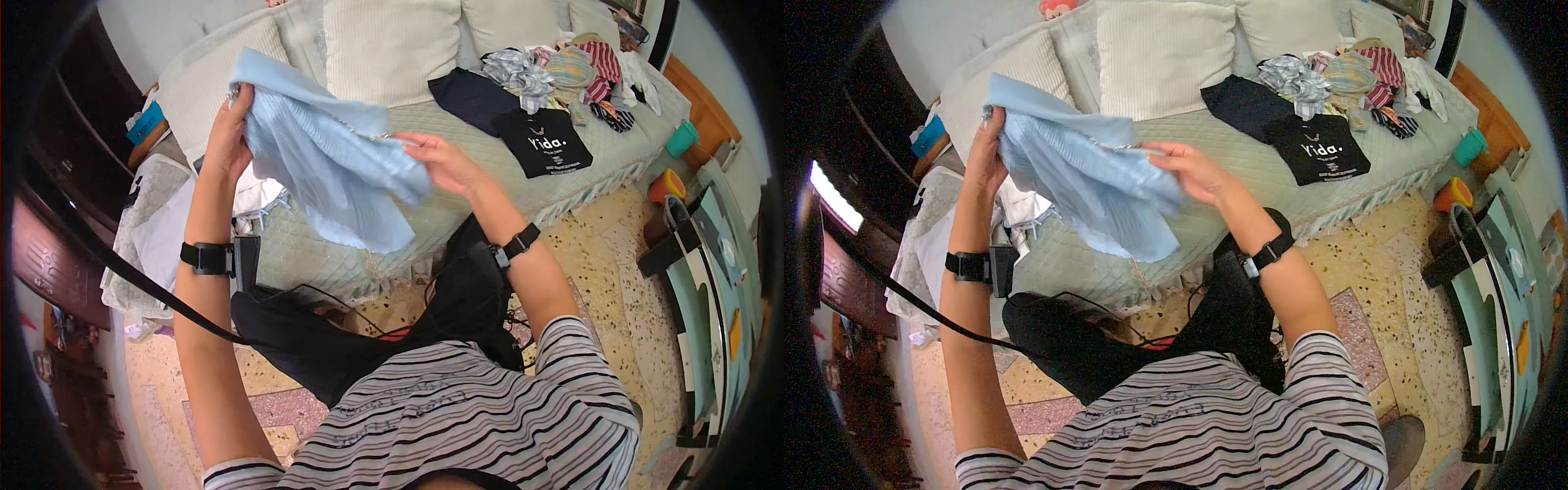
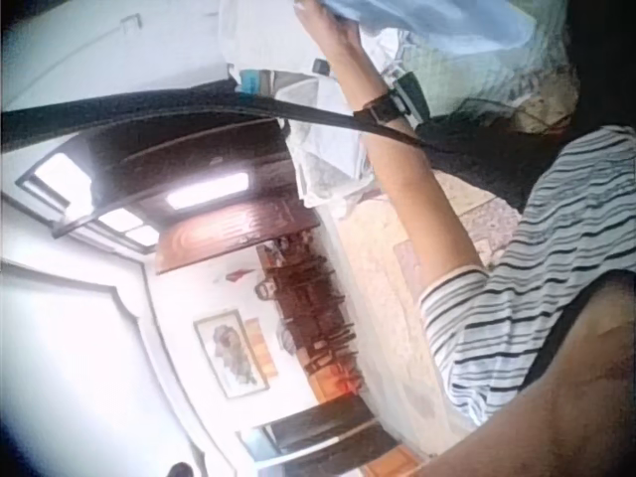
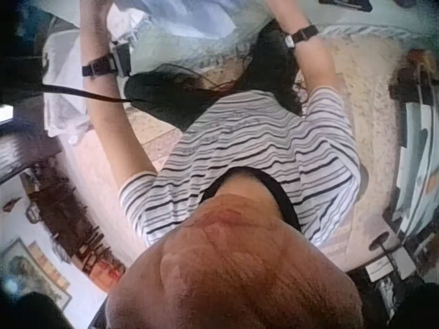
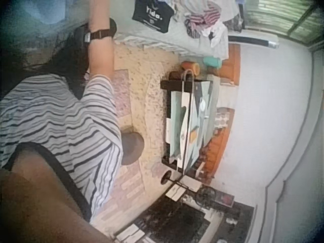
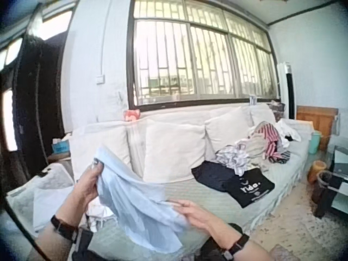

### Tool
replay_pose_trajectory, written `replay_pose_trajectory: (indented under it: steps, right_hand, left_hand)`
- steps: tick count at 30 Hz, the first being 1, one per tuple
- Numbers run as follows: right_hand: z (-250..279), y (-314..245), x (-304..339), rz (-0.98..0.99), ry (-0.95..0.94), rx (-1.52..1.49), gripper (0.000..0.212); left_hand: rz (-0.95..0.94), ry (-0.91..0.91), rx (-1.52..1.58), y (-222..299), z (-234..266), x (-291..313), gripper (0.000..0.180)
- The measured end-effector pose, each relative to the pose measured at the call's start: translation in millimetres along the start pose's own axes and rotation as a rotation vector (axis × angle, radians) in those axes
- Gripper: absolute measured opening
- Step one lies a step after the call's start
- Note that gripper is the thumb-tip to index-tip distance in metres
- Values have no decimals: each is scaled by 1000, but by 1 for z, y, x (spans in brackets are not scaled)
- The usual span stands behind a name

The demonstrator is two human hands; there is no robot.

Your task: Folding various items of laundry including a pink shirt, grey trousers, and a white top on a bed.

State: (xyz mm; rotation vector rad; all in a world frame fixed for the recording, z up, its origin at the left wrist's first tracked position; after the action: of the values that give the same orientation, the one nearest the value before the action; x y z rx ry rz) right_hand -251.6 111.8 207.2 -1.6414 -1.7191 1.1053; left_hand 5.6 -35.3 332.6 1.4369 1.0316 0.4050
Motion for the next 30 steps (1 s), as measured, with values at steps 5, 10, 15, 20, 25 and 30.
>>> replay_pose_trajectory:
  steps: [5,10,15,20,25,30]
  right_hand:
    - [-20,26,-11,-11,-54,55,47]
    - [-43,34,-21,-142,-98,-32,58]
    - [-54,26,-15,-201,-162,255,62]
    - [-34,-29,-15,50,87,1077,33]
    - [-12,-71,-19,332,442,961,23]
    - [-7,-86,-15,481,459,736,23]
  left_hand:
    - [-47,-16,3,23,-10,8,30]
    - [-63,-43,-37,31,-11,18,33]
    - [-82,-34,-66,33,4,20,35]
    - [-64,22,-133,36,28,25,32]
    - [12,-99,-525,26,42,38,37]
    - [113,-245,-557,28,44,45,49]
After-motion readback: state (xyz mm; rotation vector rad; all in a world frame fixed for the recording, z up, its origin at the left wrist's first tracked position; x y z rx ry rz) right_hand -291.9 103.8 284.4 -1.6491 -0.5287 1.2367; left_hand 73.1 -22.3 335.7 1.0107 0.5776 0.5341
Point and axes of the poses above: each hand's wrist, its own x-axis away from the middle knuckle, its own z-axis out of the back of the hand, y = z × x, the point moved 2 cm from there along -x, towards the middle knuckle, and after that the axes turned 5 degrees about -x, right-handed, at the moved point
